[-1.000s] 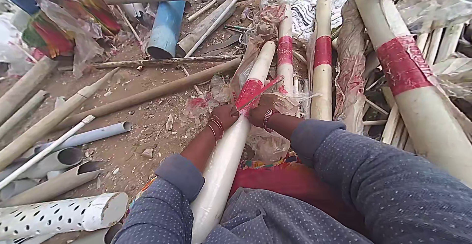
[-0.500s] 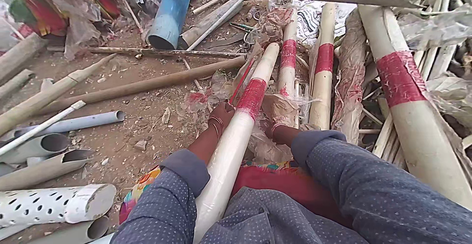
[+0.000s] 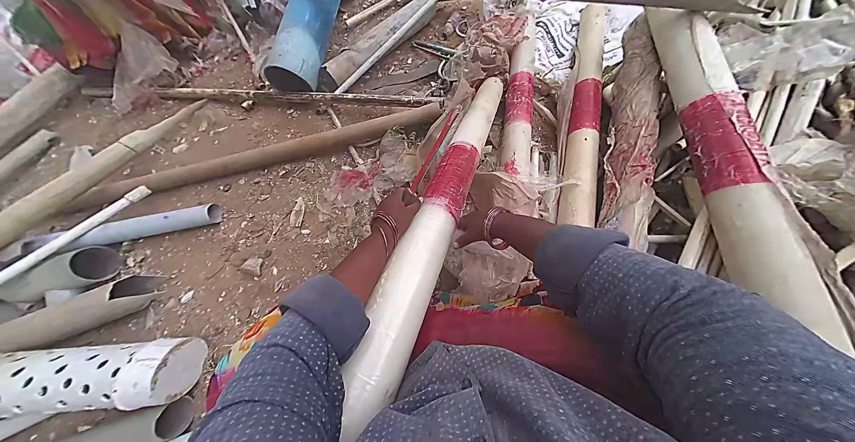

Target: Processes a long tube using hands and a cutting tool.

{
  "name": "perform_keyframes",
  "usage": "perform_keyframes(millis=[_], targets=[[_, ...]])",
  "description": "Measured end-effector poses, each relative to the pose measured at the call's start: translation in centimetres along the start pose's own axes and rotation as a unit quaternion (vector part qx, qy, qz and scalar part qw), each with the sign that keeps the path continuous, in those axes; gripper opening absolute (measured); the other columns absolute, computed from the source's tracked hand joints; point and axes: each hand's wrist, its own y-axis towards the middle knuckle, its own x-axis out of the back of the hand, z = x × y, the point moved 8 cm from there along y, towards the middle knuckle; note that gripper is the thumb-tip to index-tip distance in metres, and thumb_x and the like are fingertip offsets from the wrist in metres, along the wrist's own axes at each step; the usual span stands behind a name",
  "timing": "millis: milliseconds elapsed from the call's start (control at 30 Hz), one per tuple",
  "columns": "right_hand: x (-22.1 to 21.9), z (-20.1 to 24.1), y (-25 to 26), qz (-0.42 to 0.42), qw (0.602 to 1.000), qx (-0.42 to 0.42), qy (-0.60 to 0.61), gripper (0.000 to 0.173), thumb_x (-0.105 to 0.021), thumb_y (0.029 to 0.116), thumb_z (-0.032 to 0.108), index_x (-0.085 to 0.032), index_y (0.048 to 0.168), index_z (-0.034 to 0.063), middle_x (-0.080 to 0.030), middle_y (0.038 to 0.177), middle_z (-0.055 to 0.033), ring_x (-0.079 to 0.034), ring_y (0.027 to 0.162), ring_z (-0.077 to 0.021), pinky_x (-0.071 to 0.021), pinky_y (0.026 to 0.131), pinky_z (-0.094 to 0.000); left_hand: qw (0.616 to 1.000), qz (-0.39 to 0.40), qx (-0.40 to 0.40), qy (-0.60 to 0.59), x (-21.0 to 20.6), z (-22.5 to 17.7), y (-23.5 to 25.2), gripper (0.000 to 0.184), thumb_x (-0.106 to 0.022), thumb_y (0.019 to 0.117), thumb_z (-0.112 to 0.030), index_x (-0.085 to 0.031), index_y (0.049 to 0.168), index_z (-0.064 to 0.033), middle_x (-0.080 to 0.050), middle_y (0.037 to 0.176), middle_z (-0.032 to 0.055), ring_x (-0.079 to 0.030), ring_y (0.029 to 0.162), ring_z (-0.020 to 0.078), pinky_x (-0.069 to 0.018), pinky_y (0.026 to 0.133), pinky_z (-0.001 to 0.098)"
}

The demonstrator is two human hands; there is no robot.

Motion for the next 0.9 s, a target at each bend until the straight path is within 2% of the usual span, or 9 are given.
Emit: perform_keyframes(millis=[100,233,300,367,500,600,733,800,900], targets=[[-1.5,0.5,-0.5,-0.002,0.999,-0.035,0.023,0.059,-0.047,0.1095,0.041,-0.054,0.137,-0.0105,-0.053,0.141,-0.0334,-0.049,0.137,-0.045,-0.0351,0.111,-0.0627,1.0,0.018,0.008,0.01,0.2,-0.3,-0.3,0.046,-0.054,0.1067,-0.036,-0.058,0.131,0.0027,-0.065,0.121,0.0284,-0.062,0.119,0.0426,-0.0446,0.103,0.0625],[-1.5,1.6,-0.7,-0.016,0.999,-0.014,0.037,0.044,-0.036,0.1131,0.023,-0.057,0.134,-0.0099,-0.056,0.139,-0.0327,-0.051,0.134,-0.0452,-0.0349,0.111,-0.0622,1.0,0.011,0.001,0.003,1.4,-0.9,-1.2,0.049,-0.058,0.1046,-0.04,-0.061,0.127,0.0038,-0.066,0.118,0.0281,-0.063,0.115,0.0433,-0.043,0.102,0.0638],[-1.3,2.1,-0.9,-0.011,0.999,-0.014,0.041,0.042,-0.035,0.1129,0.019,-0.057,0.133,-0.0112,-0.057,0.135,-0.0325,-0.056,0.127,-0.0441,-0.0376,0.108,-0.0602,1.0,-0.011,-0.018,-0.013,1.8,-0.5,-1.0,0.052,-0.064,0.101,-0.042,-0.061,0.12,0.0067,-0.065,0.11,0.0295,-0.063,0.107,0.0447,-0.045,0.096,0.0645],[-1.1,2.0,-1.0,-0.019,0.997,-0.021,0.071,0.041,-0.036,0.1122,0.019,-0.057,0.129,-0.0122,-0.059,0.129,-0.0322,-0.059,0.118,-0.0421,-0.0411,0.103,-0.0575,1.0,-0.004,-0.014,-0.009,2.3,-0.4,-1.0,0.055,-0.068,0.0987,-0.043,-0.061,0.12,0.0077,-0.065,0.11,0.0297,-0.063,0.108,0.0445,-0.0452,0.097,0.0641],[-0.8,2.6,-1.5,-0.028,0.998,-0.005,0.049,0.039,-0.037,0.1115,0.015,-0.06,0.126,-0.0129,-0.06,0.129,-0.0326,-0.058,0.121,-0.0431,-0.0407,0.104,-0.058,0.999,0.034,-0.011,0.041,2.8,-0.3,-1.1,0.056,-0.068,0.0974,-0.047,-0.061,0.114,0.0067,-0.065,0.106,0.0286,-0.063,0.105,0.0442,-0.0462,0.094,0.0643],[-0.1,3.7,-2.8,-0.038,0.998,0.006,0.054,0.036,-0.039,0.1108,0.011,-0.059,0.125,-0.0142,-0.06,0.125,-0.0332,-0.06,0.116,-0.0433,-0.0424,0.102,-0.0569,0.995,0.07,0.0,0.072,4.0,-1.2,-2.5,0.054,-0.064,0.1006,-0.044,-0.06,0.12,0.007,-0.064,0.114,0.03,-0.061,0.112,0.0437,-0.044,0.099,0.0625],[1.5,5.7,-6.1,-0.066,0.986,0.008,0.155,0.037,-0.038,0.1117,0.018,-0.059,0.126,-0.0094,-0.061,0.114,-0.025,-0.059,0.092,-0.0292,-0.0465,0.087,-0.0462,0.992,0.089,-0.024,0.087,5.4,-1.1,-3.9,0.051,-0.062,0.1024,-0.041,-0.06,0.115,0.008,-0.063,0.103,0.0278,-0.062,0.1,0.0417,-0.0457,0.092,0.0613],[2.4,7.6,-8.1,-0.083,0.978,0.041,0.186,0.034,-0.04,0.1118,0.019,-0.061,0.118,-0.0068,-0.06,0.104,-0.0191,-0.055,0.083,-0.0214,-0.0462,0.079,-0.0394,0.992,0.093,-0.035,0.074,5.7,-0.7,-4.0,0.048,-0.063,0.102,-0.04,-0.06,0.106,0.0073,-0.061,0.094,0.0251,-0.06,0.091,0.0393,-0.0455,0.086,0.0608],[3.4,10.2,-10.5,-0.094,0.972,0.105,0.19,0.031,-0.042,0.1114,0.017,-0.063,0.109,-0.0056,-0.057,0.092,-0.0138,-0.05,0.074,-0.0162,-0.0432,0.071,-0.0346,0.993,0.104,-0.031,0.039,5.6,-1.0,-5.0,0.046,-0.061,0.1033,-0.038,-0.059,0.106,0.0081,-0.06,0.092,0.0234,-0.058,0.087,0.036,-0.0458,0.083,0.0573]])
